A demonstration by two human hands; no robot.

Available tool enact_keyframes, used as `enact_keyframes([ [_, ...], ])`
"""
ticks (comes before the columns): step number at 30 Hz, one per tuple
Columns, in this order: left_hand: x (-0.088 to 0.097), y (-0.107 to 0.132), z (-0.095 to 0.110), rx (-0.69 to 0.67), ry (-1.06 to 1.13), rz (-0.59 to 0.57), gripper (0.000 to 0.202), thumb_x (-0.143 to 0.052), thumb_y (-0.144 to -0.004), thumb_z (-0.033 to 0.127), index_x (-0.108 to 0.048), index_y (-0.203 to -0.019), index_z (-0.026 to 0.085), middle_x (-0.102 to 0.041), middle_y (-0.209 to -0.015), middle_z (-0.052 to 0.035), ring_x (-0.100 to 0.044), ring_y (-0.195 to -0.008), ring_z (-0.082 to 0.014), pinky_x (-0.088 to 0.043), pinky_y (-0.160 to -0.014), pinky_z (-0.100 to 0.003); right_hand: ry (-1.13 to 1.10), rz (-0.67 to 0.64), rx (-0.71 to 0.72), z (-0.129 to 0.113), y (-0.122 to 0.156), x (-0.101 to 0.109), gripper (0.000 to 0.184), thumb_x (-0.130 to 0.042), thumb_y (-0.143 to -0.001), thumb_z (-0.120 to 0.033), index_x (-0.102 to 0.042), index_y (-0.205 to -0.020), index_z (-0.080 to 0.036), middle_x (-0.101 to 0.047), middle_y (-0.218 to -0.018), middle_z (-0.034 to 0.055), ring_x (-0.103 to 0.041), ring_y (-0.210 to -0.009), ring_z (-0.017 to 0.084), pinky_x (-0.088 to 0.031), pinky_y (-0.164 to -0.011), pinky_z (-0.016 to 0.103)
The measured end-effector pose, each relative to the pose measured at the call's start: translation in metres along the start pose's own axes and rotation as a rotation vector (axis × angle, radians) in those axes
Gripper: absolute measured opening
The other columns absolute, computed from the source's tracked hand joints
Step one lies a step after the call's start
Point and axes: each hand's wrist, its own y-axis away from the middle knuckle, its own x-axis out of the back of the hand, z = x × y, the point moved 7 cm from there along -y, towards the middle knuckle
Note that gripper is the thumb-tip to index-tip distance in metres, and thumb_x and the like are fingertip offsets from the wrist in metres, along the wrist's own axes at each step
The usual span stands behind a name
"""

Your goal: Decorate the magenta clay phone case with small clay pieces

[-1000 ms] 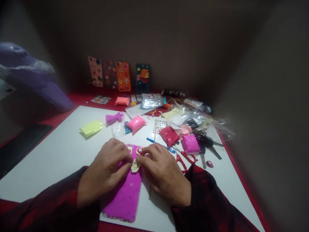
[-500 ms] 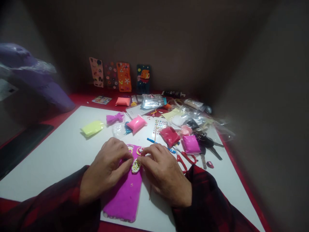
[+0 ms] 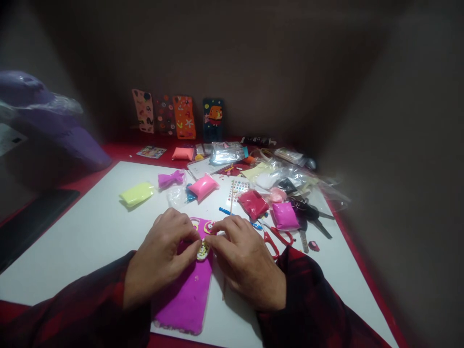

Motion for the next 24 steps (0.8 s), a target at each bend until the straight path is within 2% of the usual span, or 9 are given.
enact_keyframes([
  [6, 0.002, 0.001, 0.001, 0.012, 0.02, 0.022, 0.017, -0.053, -0.081, 0.019, -0.055, -0.064, 0.017, -0.055, -0.075, -0.0028, -0.043, -0.082, -0.02, -0.035, -0.074, -0.037, 0.002, -0.011, -0.005, 0.0, 0.001, -0.001, 0.027, -0.046, -0.086, -0.008, -0.058, -0.109, -0.018, -0.056, -0.106, 0.0088, -0.048, -0.095, 0.022, -0.042, -0.076, 0.039],
  [9, 0.004, 0.002, 0.001, 0.01, 0.028, 0.036, 0.018, -0.053, -0.082, 0.019, -0.054, -0.064, 0.017, -0.055, -0.075, -0.0026, -0.043, -0.081, -0.0198, -0.035, -0.074, -0.037, 0.03, 0.03, -0.037, 0.002, 0.002, 0.004, 0.026, -0.049, -0.085, -0.009, -0.058, -0.109, -0.018, -0.058, -0.104, 0.0086, -0.05, -0.094, 0.022, -0.042, -0.076, 0.039],
  [15, 0.011, 0.003, -0.005, -0.003, 0.061, 0.094, 0.01, -0.051, -0.082, 0.015, -0.058, -0.074, 0.017, -0.056, -0.075, -0.0022, -0.044, -0.082, -0.0197, -0.036, -0.074, -0.037, 0.055, 0.369, -0.262, 0.026, 0.013, 0.038, 0.017, -0.054, -0.085, -0.012, -0.061, -0.098, -0.018, -0.062, -0.087, 0.0045, -0.055, -0.081, 0.018, -0.043, -0.07, 0.033],
  [17, 0.015, 0.004, -0.006, -0.02, 0.074, 0.131, 0.01, -0.05, -0.083, 0.014, -0.058, -0.079, 0.017, -0.057, -0.076, -0.0025, -0.044, -0.083, -0.0199, -0.036, -0.075, -0.037, 0.046, 0.413, -0.31, 0.033, 0.013, 0.043, 0.011, -0.056, -0.085, -0.014, -0.062, -0.093, -0.019, -0.063, -0.084, 0.003, -0.056, -0.078, 0.016, -0.042, -0.068, 0.03],
  [19, 0.017, 0.005, -0.008, -0.041, 0.076, 0.155, 0.011, -0.049, -0.084, 0.015, -0.058, -0.079, 0.017, -0.058, -0.077, -0.0028, -0.044, -0.083, -0.0199, -0.037, -0.075, -0.037, 0.044, 0.375, -0.348, 0.037, 0.011, 0.044, 0.007, -0.056, -0.085, -0.017, -0.062, -0.088, -0.019, -0.063, -0.081, 0.0019, -0.056, -0.075, 0.015, -0.042, -0.067, 0.029],
  [24, 0.024, 0.007, -0.01, -0.075, 0.052, 0.183, 0.011, -0.049, -0.085, 0.019, -0.057, -0.077, 0.018, -0.059, -0.078, -0.0029, -0.045, -0.083, -0.0204, -0.037, -0.074, -0.037, 0.061, 0.178, -0.468, 0.033, 0.01, 0.046, 0.008, -0.053, -0.086, -0.018, -0.06, -0.082, -0.021, -0.062, -0.076, -0.0006, -0.056, -0.069, 0.014, -0.04, -0.064, 0.027],
])
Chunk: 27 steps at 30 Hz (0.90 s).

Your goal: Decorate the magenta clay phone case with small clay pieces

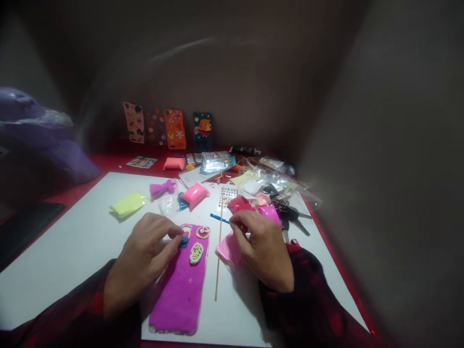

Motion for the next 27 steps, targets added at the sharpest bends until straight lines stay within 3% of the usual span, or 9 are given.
enact_keyframes([
  [4, 0.005, 0.002, 0.0, -0.017, -0.001, 0.015, 0.011, -0.051, -0.085, 0.021, -0.057, -0.077, 0.018, -0.06, -0.079, -0.0028, -0.046, -0.083, -0.0205, -0.037, -0.075, -0.037, 0.07, -0.111, -0.053, 0.002, 0.014, 0.016, 0.009, -0.051, -0.087, -0.022, -0.06, -0.085, -0.023, -0.062, -0.076, -0.0018, -0.056, -0.067, 0.013, -0.04, -0.061, 0.026],
  [8, 0.01, 0.005, 0.003, -0.05, -0.021, 0.034, 0.012, -0.05, -0.086, 0.023, -0.057, -0.078, 0.018, -0.06, -0.079, -0.003, -0.046, -0.082, -0.0211, -0.036, -0.074, -0.037, 0.154, 0.032, -0.145, 0.02, 0.03, 0.041, 0.012, -0.052, -0.087, -0.031, -0.062, -0.085, -0.024, -0.063, -0.075, -0.001, -0.056, -0.061, 0.013, -0.04, -0.057, 0.026],
  [10, 0.012, 0.006, 0.004, -0.061, -0.027, 0.041, 0.013, -0.049, -0.086, 0.024, -0.058, -0.078, 0.019, -0.06, -0.078, -0.0031, -0.046, -0.082, -0.0213, -0.035, -0.073, -0.037, 0.189, 0.038, -0.157, 0.028, 0.035, 0.043, 0.014, -0.052, -0.087, -0.032, -0.062, -0.085, -0.024, -0.063, -0.075, -0.0004, -0.056, -0.06, 0.014, -0.041, -0.056, 0.027],
  [15, 0.014, 0.007, 0.003, -0.057, -0.039, 0.042, 0.011, -0.052, -0.084, 0.022, -0.057, -0.074, 0.018, -0.059, -0.077, -0.0032, -0.046, -0.081, -0.0221, -0.035, -0.072, -0.037, 0.236, -0.011, -0.105, 0.026, 0.033, 0.028, 0.012, -0.05, -0.087, -0.022, -0.061, -0.083, -0.022, -0.062, -0.075, 0.0004, -0.057, -0.065, 0.015, -0.043, -0.06, 0.027],
  [20, 0.009, 0.007, -0.002, -0.008, -0.062, -0.018, 0.012, -0.053, -0.083, 0.018, -0.053, -0.071, 0.017, -0.058, -0.079, -0.0044, -0.046, -0.082, -0.0223, -0.035, -0.074, -0.038, 0.423, -0.114, 0.039, 0.009, 0.013, 0.005, 0.014, -0.049, -0.085, -0.01, -0.06, -0.088, -0.019, -0.062, -0.09, 0.0037, -0.058, -0.076, 0.015, -0.044, -0.066, 0.026],
  [24, 0.007, 0.008, -0.004, 0.013, -0.077, -0.04, 0.013, -0.052, -0.083, 0.017, -0.053, -0.07, 0.017, -0.058, -0.08, -0.0048, -0.045, -0.084, -0.0225, -0.035, -0.075, -0.038, 0.665, -0.247, 0.122, 0.001, -0.002, -0.021, 0.016, -0.047, -0.086, -0.01, -0.06, -0.084, -0.018, -0.061, -0.081, 0.0046, -0.059, -0.075, 0.017, -0.041, -0.064, 0.027],
  [27, 0.006, 0.009, -0.004, 0.001, -0.079, -0.049, 0.014, -0.052, -0.084, 0.018, -0.054, -0.07, 0.017, -0.059, -0.079, -0.004, -0.045, -0.083, -0.022, -0.035, -0.076, -0.038, 0.721, -0.257, 0.137, 0.0, -0.009, -0.031, 0.019, -0.044, -0.086, -0.007, -0.059, -0.079, -0.015, -0.061, -0.077, 0.0074, -0.058, -0.07, 0.019, -0.037, -0.059, 0.03],
])
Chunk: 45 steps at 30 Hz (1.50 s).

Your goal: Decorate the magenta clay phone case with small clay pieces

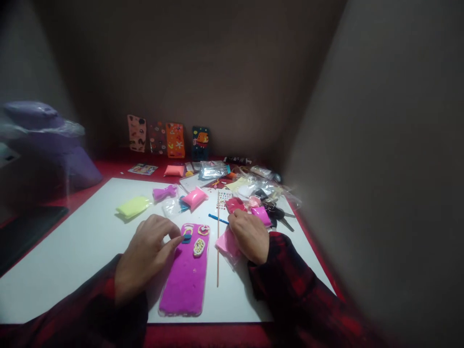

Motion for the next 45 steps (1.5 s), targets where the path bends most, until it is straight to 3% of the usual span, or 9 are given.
enact_keyframes([
  [9, -0.006, 0.0, 0.002, -0.009, 0.016, -0.041, 0.012, -0.053, -0.081, 0.014, -0.053, -0.07, 0.018, -0.058, -0.078, -0.0033, -0.045, -0.084, -0.0215, -0.036, -0.075, -0.038, 0.021, -0.047, 0.07, 0.013, -0.003, -0.002, 0.02, -0.046, -0.075, 0.0, -0.057, -0.08, -0.016, -0.062, -0.08, 0.0066, -0.057, -0.072, 0.018, -0.034, -0.061, 0.029],
  [18, -0.019, 0.002, 0.007, -0.069, 0.013, -0.13, 0.014, -0.049, -0.086, 0.017, -0.062, -0.08, 0.017, -0.061, -0.082, -0.0056, -0.045, -0.085, -0.0222, -0.036, -0.076, -0.039, 0.129, -0.007, 0.044, 0.04, 0.013, 0.03, 0.016, -0.049, -0.076, -0.004, -0.054, -0.072, -0.019, -0.057, -0.08, 0.0036, -0.052, -0.062, 0.015, -0.029, -0.053, 0.028],
  [21, -0.02, 0.003, 0.009, -0.072, 0.003, -0.146, 0.019, -0.046, -0.088, 0.018, -0.064, -0.081, 0.017, -0.06, -0.082, -0.0062, -0.045, -0.085, -0.0222, -0.036, -0.076, -0.039, -0.049, 0.125, 0.039, 0.046, 0.014, 0.051, 0.01, -0.051, -0.081, -0.012, -0.057, -0.076, -0.02, -0.056, -0.079, 0.0026, -0.05, -0.061, 0.014, -0.033, -0.054, 0.027],
  [24, -0.021, 0.003, 0.01, -0.07, 0.009, -0.151, 0.021, -0.046, -0.089, 0.019, -0.065, -0.083, 0.018, -0.06, -0.081, -0.0058, -0.044, -0.084, -0.0217, -0.036, -0.075, -0.039, -0.526, 0.231, 0.046, 0.04, 0.015, 0.063, 0.01, -0.054, -0.086, -0.025, -0.059, -0.079, -0.02, -0.057, -0.072, 0.0006, -0.051, -0.062, 0.013, -0.039, -0.056, 0.026],
  [27, -0.024, 0.003, 0.01, -0.064, 0.007, -0.166, 0.022, -0.045, -0.089, 0.02, -0.066, -0.082, 0.019, -0.059, -0.08, -0.0054, -0.044, -0.083, -0.0213, -0.036, -0.074, -0.038, -1.033, 0.258, -0.024, 0.025, 0.012, 0.051, 0.014, -0.058, -0.085, -0.032, -0.061, -0.085, -0.019, -0.062, -0.078, 0.0026, -0.058, -0.067, 0.014, -0.048, -0.06, 0.026],
  [29, -0.026, 0.003, 0.01, -0.061, 0.0, -0.177, 0.023, -0.045, -0.09, 0.021, -0.066, -0.08, 0.019, -0.059, -0.08, -0.0053, -0.043, -0.083, -0.0212, -0.035, -0.074, -0.038, -1.243, 0.188, -0.074, 0.01, 0.009, 0.031, 0.017, -0.058, -0.086, -0.033, -0.062, -0.089, -0.018, -0.064, -0.079, 0.0032, -0.061, -0.07, 0.015, -0.051, -0.062, 0.027],
  [35, -0.027, 0.006, 0.012, -0.078, -0.007, -0.185, 0.023, -0.045, -0.09, 0.021, -0.066, -0.081, 0.019, -0.057, -0.08, -0.005, -0.043, -0.084, -0.0211, -0.035, -0.073, -0.037, -1.272, 0.18, -0.073, -0.01, 0.006, -0.003, 0.017, -0.057, -0.087, -0.032, -0.065, -0.093, -0.019, -0.067, -0.085, 0.0043, -0.063, -0.077, 0.016, -0.052, -0.069, 0.028],
  [40, -0.029, 0.006, 0.013, -0.093, 0.004, -0.194, 0.021, -0.047, -0.089, 0.021, -0.066, -0.081, 0.02, -0.056, -0.079, -0.0049, -0.042, -0.084, -0.0213, -0.034, -0.072, -0.037, -1.175, 0.207, 0.018, -0.019, 0.007, -0.001, 0.011, -0.057, -0.087, -0.028, -0.064, -0.088, -0.02, -0.065, -0.082, 0.003, -0.061, -0.077, 0.016, -0.049, -0.07, 0.028],
  [45, -0.028, 0.005, 0.015, -0.107, 0.015, -0.176, 0.022, -0.046, -0.089, 0.022, -0.067, -0.083, 0.021, -0.057, -0.079, -0.0053, -0.042, -0.083, -0.0213, -0.034, -0.072, -0.037, -1.277, 0.189, -0.028, -0.017, 0.008, -0.002, 0.005, -0.058, -0.086, -0.025, -0.06, -0.088, -0.02, -0.062, -0.082, 0.001, -0.06, -0.076, 0.014, -0.049, -0.067, 0.026],
])
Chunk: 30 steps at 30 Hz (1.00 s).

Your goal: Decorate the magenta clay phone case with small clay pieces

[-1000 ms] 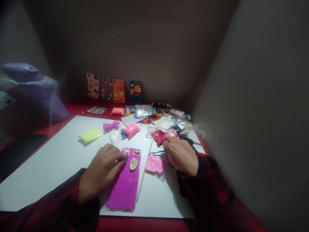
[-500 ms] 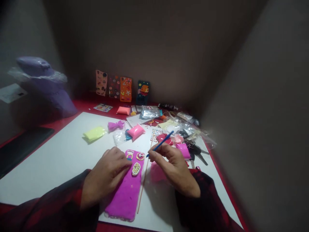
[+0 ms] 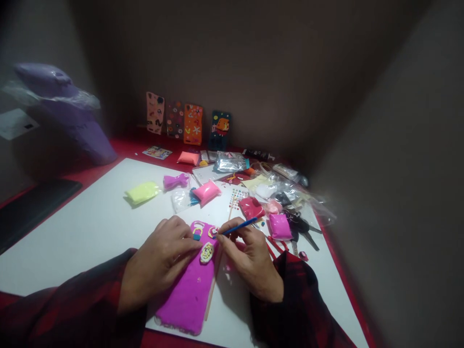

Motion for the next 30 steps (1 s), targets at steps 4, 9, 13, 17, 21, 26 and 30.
enact_keyframes([
  [4, 0.001, 0.001, 0.001, -0.004, 0.005, 0.02, 0.024, -0.045, -0.09, 0.024, -0.068, -0.085, 0.022, -0.056, -0.078, -0.0053, -0.041, -0.083, -0.0215, -0.033, -0.071, -0.037, -0.01, -0.026, 0.012, 0.001, 0.002, -0.002, 0.007, -0.057, -0.087, -0.024, -0.062, -0.091, -0.02, -0.063, -0.085, 0.0017, -0.061, -0.079, 0.015, -0.049, -0.069, 0.026],
  [9, -0.002, 0.001, 0.0, -0.021, 0.013, 0.012, 0.021, -0.047, -0.088, 0.021, -0.068, -0.085, 0.021, -0.056, -0.078, -0.0053, -0.041, -0.083, -0.0215, -0.033, -0.071, -0.036, 0.046, -0.057, 0.089, -0.004, 0.005, -0.003, 0.011, -0.055, -0.088, -0.02, -0.062, -0.096, -0.021, -0.064, -0.088, 0.0018, -0.061, -0.082, 0.014, -0.048, -0.072, 0.026],
  [13, -0.002, 0.0, 0.0, -0.025, 0.015, 0.022, 0.021, -0.047, -0.088, 0.021, -0.068, -0.085, 0.021, -0.056, -0.077, -0.005, -0.041, -0.082, -0.0213, -0.033, -0.071, -0.036, 0.079, -0.092, 0.133, -0.007, 0.005, -0.005, 0.013, -0.054, -0.087, -0.015, -0.061, -0.096, -0.021, -0.064, -0.086, 0.0015, -0.06, -0.08, 0.014, -0.046, -0.072, 0.026],
  [17, -0.002, 0.001, -0.001, -0.021, 0.014, 0.027, 0.021, -0.047, -0.089, 0.023, -0.068, -0.086, 0.022, -0.056, -0.078, -0.005, -0.041, -0.083, -0.0213, -0.032, -0.071, -0.036, 0.066, -0.161, 0.172, -0.009, 0.004, -0.011, 0.019, -0.049, -0.086, -0.01, -0.06, -0.097, -0.02, -0.064, -0.089, 0.0028, -0.06, -0.082, 0.014, -0.046, -0.072, 0.026],
  [21, -0.003, 0.003, -0.001, -0.017, 0.011, 0.018, 0.022, -0.046, -0.089, 0.024, -0.068, -0.085, 0.022, -0.056, -0.077, -0.0047, -0.041, -0.082, -0.0211, -0.032, -0.071, -0.036, 0.056, -0.177, 0.176, -0.009, 0.003, -0.012, 0.022, -0.046, -0.085, -0.008, -0.059, -0.098, -0.02, -0.063, -0.093, 0.0038, -0.059, -0.087, 0.015, -0.046, -0.076, 0.028],
  [26, -0.003, 0.001, -0.001, -0.023, 0.001, 0.025, 0.022, -0.046, -0.089, 0.024, -0.068, -0.086, 0.022, -0.055, -0.077, -0.0046, -0.041, -0.082, -0.021, -0.032, -0.07, -0.036, 0.056, -0.187, 0.18, -0.011, 0.003, -0.012, 0.021, -0.046, -0.085, -0.008, -0.059, -0.097, -0.02, -0.062, -0.091, 0.0035, -0.059, -0.086, 0.015, -0.047, -0.075, 0.028],
  [30, -0.003, 0.001, -0.001, -0.026, -0.002, 0.024, 0.022, -0.046, -0.09, 0.024, -0.068, -0.086, 0.023, -0.055, -0.076, -0.0042, -0.041, -0.081, -0.0208, -0.031, -0.07, -0.035, 0.054, -0.185, 0.179, -0.012, 0.002, -0.013, 0.022, -0.045, -0.085, -0.008, -0.059, -0.098, -0.02, -0.063, -0.091, 0.0037, -0.059, -0.086, 0.015, -0.047, -0.075, 0.029],
])
